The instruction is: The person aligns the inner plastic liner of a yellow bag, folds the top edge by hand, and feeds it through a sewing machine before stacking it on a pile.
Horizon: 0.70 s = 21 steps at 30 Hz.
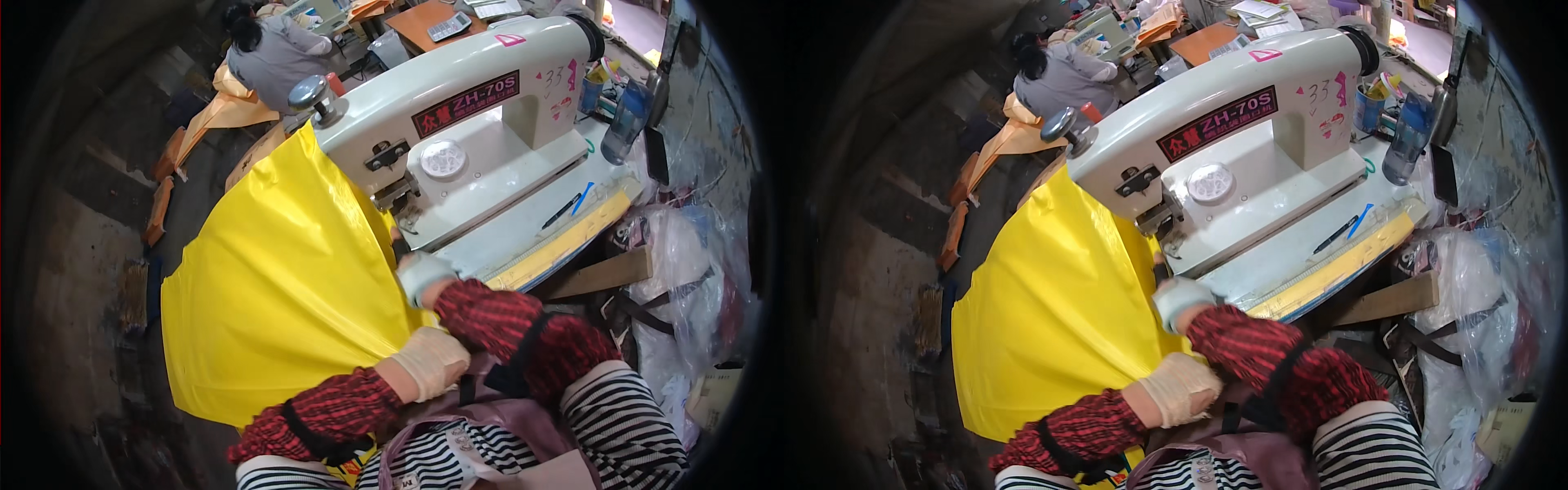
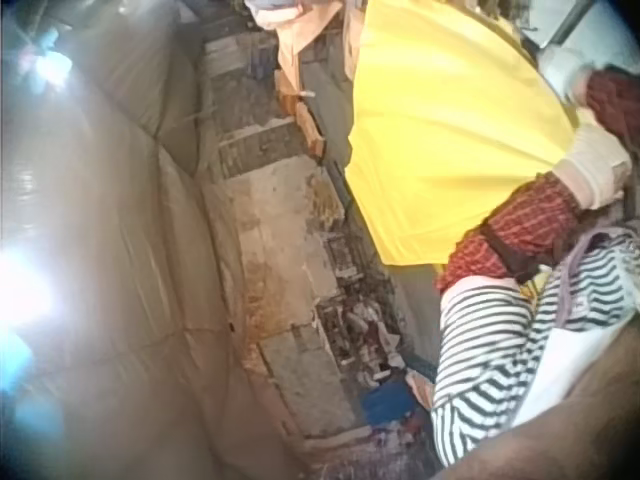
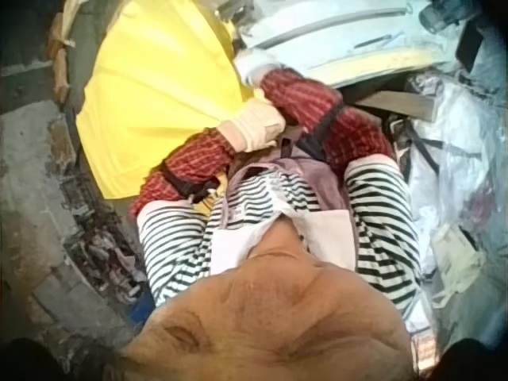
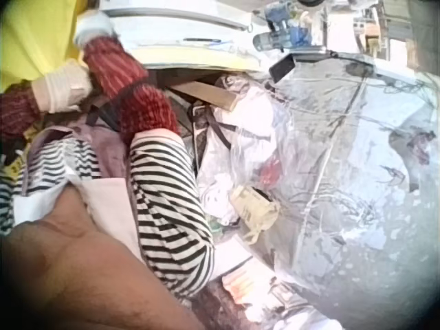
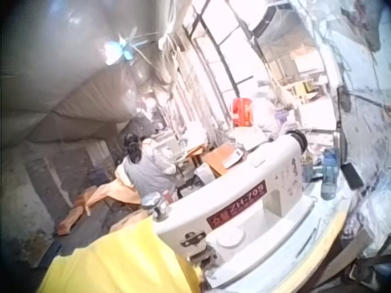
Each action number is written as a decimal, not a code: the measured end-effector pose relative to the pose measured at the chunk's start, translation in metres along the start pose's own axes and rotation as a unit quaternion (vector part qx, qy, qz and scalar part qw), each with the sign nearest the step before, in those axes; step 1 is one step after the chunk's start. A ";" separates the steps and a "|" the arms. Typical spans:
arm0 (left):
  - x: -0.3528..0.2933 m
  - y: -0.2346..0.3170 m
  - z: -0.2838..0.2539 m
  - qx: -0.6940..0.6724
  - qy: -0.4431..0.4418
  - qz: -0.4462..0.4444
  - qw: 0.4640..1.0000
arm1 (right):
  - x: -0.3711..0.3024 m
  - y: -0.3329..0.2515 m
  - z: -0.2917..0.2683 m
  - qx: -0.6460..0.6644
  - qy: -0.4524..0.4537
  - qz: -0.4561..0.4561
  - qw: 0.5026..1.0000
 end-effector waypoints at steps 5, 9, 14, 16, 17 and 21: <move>0.000 0.011 0.002 -0.020 -0.105 0.063 0.992 | -0.040 0.020 0.041 -0.015 -0.044 -0.003 0.999; -0.014 -0.032 -0.084 0.109 -0.011 0.065 0.992 | -0.049 0.041 0.101 -0.076 -0.068 -0.179 0.978; -0.060 -0.110 -0.106 0.209 -0.242 -0.098 0.943 | -0.051 0.029 0.035 -0.019 -0.142 0.037 0.989; -0.060 -0.049 -0.119 0.076 -0.132 -0.021 0.988 | -0.051 0.025 0.016 -0.010 -0.150 0.076 0.986; -0.054 -0.011 -0.124 -0.046 -0.055 0.024 0.997 | -0.045 0.023 0.009 -0.033 -0.128 0.058 0.989; -0.015 -0.005 -0.022 -0.146 -0.269 -0.018 0.952 | 0.023 0.016 0.012 -0.175 -0.082 0.000 0.981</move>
Point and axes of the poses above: each hand's wrist, its own x-axis towards the middle knuckle, its own z-axis out of the palm, y = z × x, the point moved 7 cm from there along x, towards the middle knuckle, and after that the axes turned 11 degrees about z, right-handed, at the moved point
